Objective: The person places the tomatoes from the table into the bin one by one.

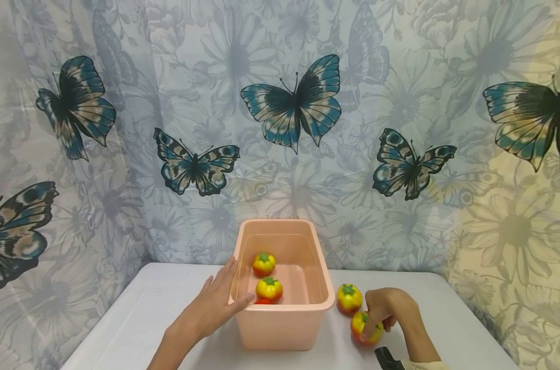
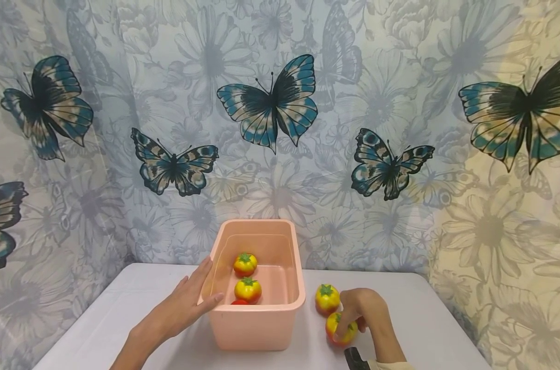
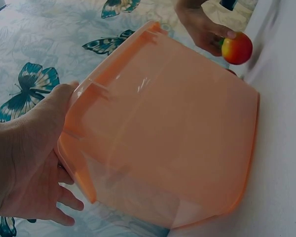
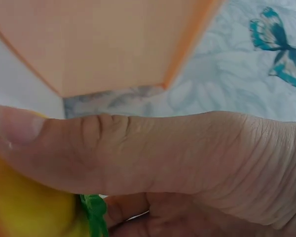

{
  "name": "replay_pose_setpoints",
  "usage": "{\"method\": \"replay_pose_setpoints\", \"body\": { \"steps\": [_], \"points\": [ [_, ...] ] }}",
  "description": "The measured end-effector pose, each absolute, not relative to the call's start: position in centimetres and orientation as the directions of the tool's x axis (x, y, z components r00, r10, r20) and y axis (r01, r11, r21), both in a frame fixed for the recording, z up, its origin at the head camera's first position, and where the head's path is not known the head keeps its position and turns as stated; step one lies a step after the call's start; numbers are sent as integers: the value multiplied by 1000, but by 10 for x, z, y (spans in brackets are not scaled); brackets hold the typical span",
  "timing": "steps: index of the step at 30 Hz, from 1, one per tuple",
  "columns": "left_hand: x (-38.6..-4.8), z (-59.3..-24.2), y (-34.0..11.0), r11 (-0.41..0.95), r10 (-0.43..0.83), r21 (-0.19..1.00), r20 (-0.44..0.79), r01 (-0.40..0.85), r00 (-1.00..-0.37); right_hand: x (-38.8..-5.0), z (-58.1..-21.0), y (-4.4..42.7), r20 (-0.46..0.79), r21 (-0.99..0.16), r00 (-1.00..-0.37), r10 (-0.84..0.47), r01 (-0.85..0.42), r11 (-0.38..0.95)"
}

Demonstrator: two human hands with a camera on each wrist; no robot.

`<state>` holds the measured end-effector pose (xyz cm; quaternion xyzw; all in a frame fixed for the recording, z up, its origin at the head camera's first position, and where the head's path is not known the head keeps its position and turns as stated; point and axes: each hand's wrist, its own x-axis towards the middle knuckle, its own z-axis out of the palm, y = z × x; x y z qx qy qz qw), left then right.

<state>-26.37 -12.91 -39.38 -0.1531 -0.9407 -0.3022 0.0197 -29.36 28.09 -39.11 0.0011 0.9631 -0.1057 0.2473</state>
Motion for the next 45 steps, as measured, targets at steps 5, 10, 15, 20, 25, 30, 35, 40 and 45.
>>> {"method": "replay_pose_setpoints", "body": {
  "steps": [5,10,15,20,25,30,35,40,45],
  "points": [
    [-263,-394,-129,774,274,559,129,298,-953,-287,-377,289,-454,-296,-887,-82,64,953],
    [-263,-393,-129,776,272,560,120,291,-955,-282,-367,297,-414,-346,-904,-109,46,937],
    [-263,-393,-128,773,267,568,112,282,-957,-281,-364,300,-350,-349,-925,-148,-18,937],
    [-262,-393,-128,770,272,568,119,290,-955,-284,-362,300,-275,-374,-942,-192,-79,924],
    [-262,-394,-129,766,276,567,134,302,-952,-284,-359,300,-198,-448,-955,-221,-113,887],
    [-262,-395,-130,769,283,557,142,313,-948,-283,-354,299,-141,-490,-966,-215,-121,864],
    [-262,-394,-130,764,276,571,133,301,-952,-284,-350,299,-110,-479,-977,-185,-111,871],
    [-261,-394,-130,763,275,577,120,293,-954,-284,-349,299,-30,-453,-981,-191,-157,877],
    [-261,-393,-129,763,274,574,128,296,-953,-282,-347,298,133,-425,-971,-199,-237,873]
  ]
}}
